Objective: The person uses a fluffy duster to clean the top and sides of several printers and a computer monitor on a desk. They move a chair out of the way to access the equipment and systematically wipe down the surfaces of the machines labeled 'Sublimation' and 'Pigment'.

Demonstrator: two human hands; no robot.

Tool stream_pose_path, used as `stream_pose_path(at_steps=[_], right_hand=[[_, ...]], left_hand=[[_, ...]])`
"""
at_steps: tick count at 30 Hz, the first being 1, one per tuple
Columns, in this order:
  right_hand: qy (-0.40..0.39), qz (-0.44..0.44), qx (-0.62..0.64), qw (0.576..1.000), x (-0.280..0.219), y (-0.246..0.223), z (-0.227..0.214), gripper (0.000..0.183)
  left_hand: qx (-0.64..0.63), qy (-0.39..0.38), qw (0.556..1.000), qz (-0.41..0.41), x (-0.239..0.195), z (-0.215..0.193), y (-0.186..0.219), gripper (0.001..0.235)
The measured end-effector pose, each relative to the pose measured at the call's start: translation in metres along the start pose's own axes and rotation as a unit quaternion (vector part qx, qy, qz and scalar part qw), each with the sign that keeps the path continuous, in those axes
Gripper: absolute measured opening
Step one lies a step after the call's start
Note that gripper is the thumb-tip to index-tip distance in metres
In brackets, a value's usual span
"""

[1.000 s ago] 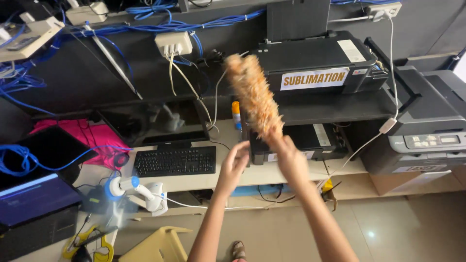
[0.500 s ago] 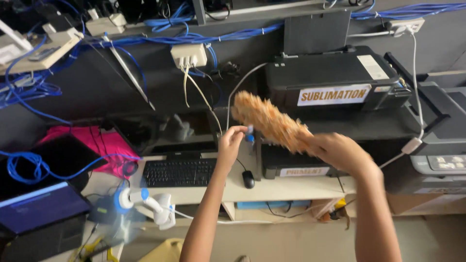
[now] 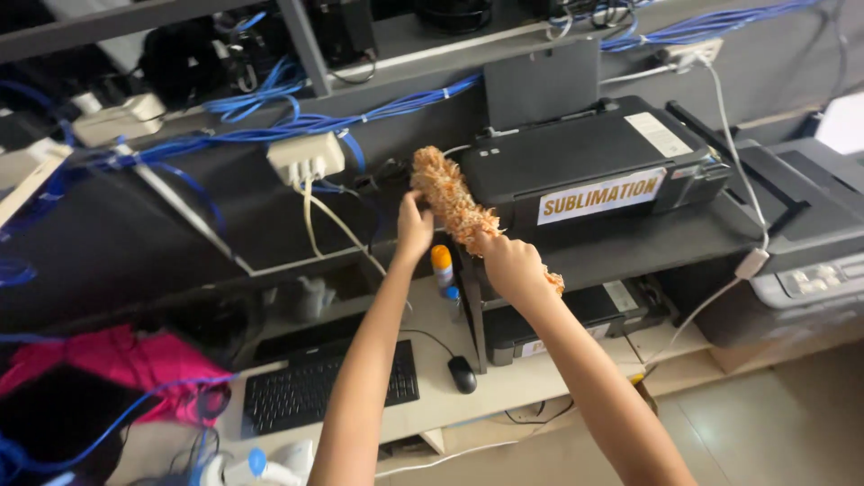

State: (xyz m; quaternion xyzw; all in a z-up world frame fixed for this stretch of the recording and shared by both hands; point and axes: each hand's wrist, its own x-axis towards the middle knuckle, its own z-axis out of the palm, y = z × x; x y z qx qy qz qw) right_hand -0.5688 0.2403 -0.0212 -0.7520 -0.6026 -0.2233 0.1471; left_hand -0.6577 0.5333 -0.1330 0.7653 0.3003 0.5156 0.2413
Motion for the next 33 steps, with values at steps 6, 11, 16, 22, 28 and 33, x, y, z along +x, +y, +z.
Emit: stream_pose_path(at_steps=[6,11,16,22,28,33], right_hand=[[-0.058,-0.048,0.019,0.997,-0.054,-0.007,-0.11,0.051],[-0.133,-0.019,-0.045,0.99,-0.064,-0.034,-0.157,0.067],[-0.093,0.012,-0.077,0.993,-0.045,-0.053,-0.112,0.062],[-0.044,-0.01,-0.073,0.996,0.03,-0.047,-0.013,0.023],[-0.027,0.049,0.006,0.998,0.089,-0.043,0.041,0.008],[-0.026,0.086,0.036,0.995,0.064,-0.049,-0.003,0.027]], left_hand=[[0.04,-0.07,0.996,-0.024,0.039,0.005,-0.005,0.096],[0.073,-0.099,0.992,0.02,0.047,0.019,-0.057,0.115],[0.094,-0.126,0.987,0.021,0.062,0.017,-0.075,0.058],[0.05,-0.049,0.998,-0.011,0.086,-0.037,0.026,0.011],[0.009,0.016,0.997,0.07,0.094,-0.063,0.077,0.011],[0.016,0.012,0.998,0.058,0.08,-0.06,0.071,0.014]])
